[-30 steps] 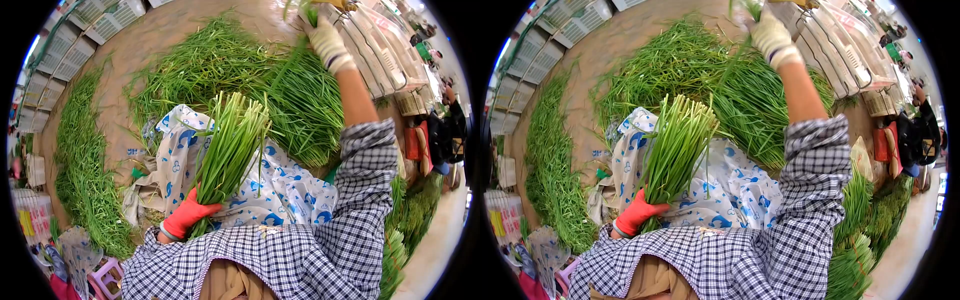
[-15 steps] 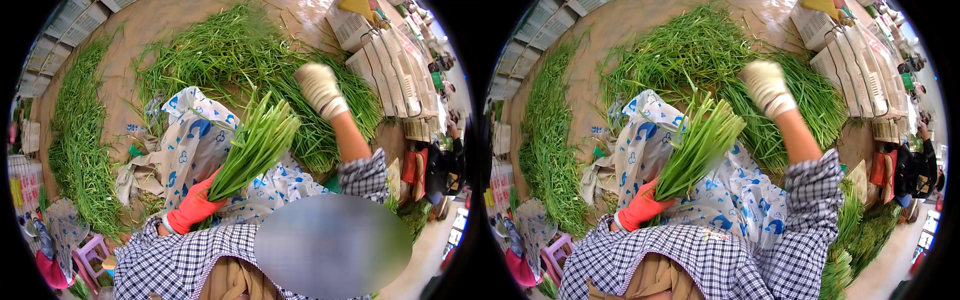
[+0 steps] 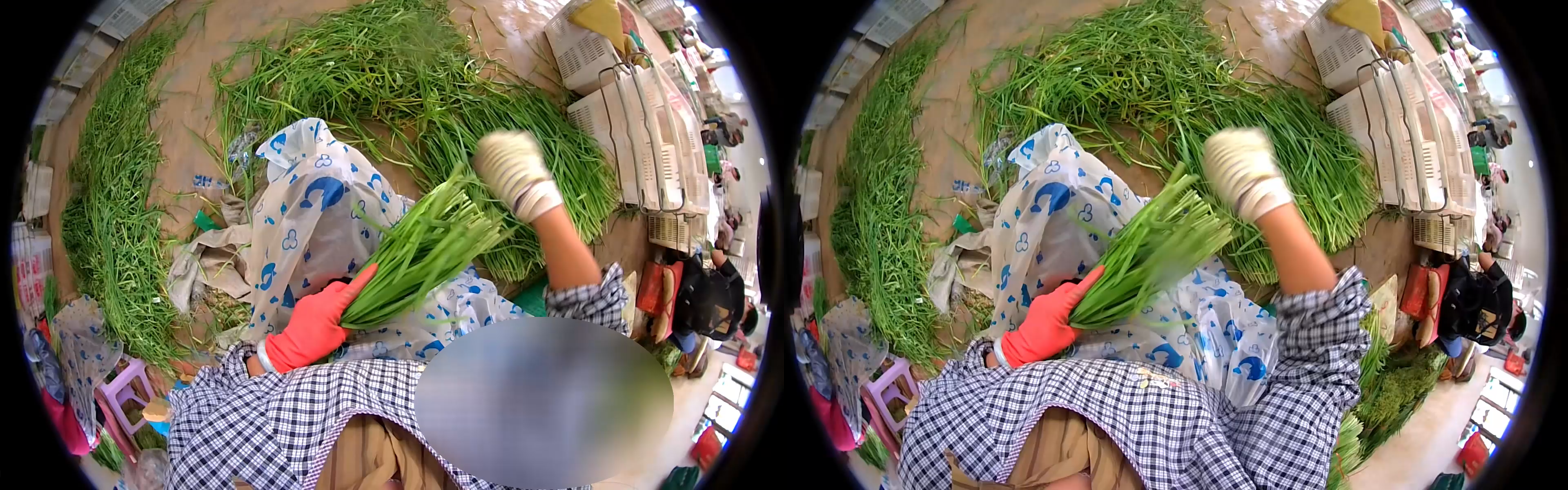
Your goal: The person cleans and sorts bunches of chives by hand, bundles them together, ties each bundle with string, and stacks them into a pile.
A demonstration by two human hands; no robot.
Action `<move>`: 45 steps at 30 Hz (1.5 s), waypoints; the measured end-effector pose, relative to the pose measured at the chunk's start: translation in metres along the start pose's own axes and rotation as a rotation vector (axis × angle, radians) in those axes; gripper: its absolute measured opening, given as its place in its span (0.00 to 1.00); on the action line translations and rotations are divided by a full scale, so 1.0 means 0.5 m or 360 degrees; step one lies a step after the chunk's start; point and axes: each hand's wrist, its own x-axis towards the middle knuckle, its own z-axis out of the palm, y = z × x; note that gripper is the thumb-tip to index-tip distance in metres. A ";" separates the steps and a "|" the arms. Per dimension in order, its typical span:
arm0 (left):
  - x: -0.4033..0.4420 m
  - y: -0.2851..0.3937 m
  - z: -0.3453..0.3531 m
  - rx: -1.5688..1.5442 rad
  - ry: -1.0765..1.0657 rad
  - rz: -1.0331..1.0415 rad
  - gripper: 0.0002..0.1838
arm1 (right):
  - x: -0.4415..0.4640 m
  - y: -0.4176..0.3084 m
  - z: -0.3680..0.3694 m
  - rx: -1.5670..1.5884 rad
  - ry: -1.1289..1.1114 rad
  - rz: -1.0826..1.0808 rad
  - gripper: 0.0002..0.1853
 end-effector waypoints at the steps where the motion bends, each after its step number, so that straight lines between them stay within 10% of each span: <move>1: 0.001 -0.001 -0.001 0.0062 -0.0069 0.0003 0.51 | 0.015 0.049 -0.002 -0.0168 0.0142 0.0266 0.07; 5: 0.001 0.009 0.003 0.0284 -0.0082 0.0003 0.50 | -0.015 0.145 -0.016 0.0912 0.0890 -0.0051 0.18; 7: 0.003 0.019 0.001 0.0287 -0.0063 0.0025 0.49 | -0.085 0.047 -0.110 0.0879 -0.0089 -0.0157 0.29; 10: 0.004 0.025 0.002 0.0312 -0.0058 0.0017 0.49 | -0.139 -0.092 -0.100 0.0128 -0.0483 -0.0648 0.37; 13: 0.006 0.024 -0.001 0.0369 -0.0102 -0.0012 0.50 | -0.140 -0.130 0.035 0.0055 0.0050 -0.0853 0.11; 18: 0.006 0.021 -0.001 0.0453 -0.0148 0.0006 0.51 | -0.057 0.025 -0.013 -0.0666 0.0386 -0.0119 0.05; 22: 0.003 0.013 0.005 0.0418 -0.0087 0.0083 0.50 | -0.002 0.196 -0.036 0.0194 0.1133 0.0184 0.14; 27: 0.003 0.013 0.005 0.0415 -0.0068 0.0086 0.52 | -0.077 -0.004 -0.059 0.0418 -0.0372 -0.0409 0.24; 31: 0.008 0.011 0.000 0.0405 -0.0101 0.0092 0.51 | -0.073 -0.101 0.038 0.0311 0.0477 -0.0823 0.15; 35: 0.008 0.007 0.008 0.0321 -0.0039 0.0084 0.46 | -0.044 -0.008 -0.055 0.3099 0.0954 -0.0411 0.04; 40: 0.004 0.005 0.009 0.0420 -0.0031 0.0091 0.46 | -0.033 0.098 -0.107 0.0298 0.1495 0.0053 0.15; 42: 0.005 0.004 0.013 0.0412 0.0023 0.0067 0.47 | -0.128 0.046 -0.120 0.0805 0.0840 -0.0147 0.16; 44: 0.004 -0.001 0.015 0.0365 0.0028 0.0060 0.47 | -0.176 -0.012 -0.116 0.0301 -0.0291 -0.0204 0.18; 45: 0.006 -0.003 0.015 0.0332 0.0030 0.0073 0.48 | -0.197 -0.011 -0.066 0.0326 -0.0132 -0.0515 0.27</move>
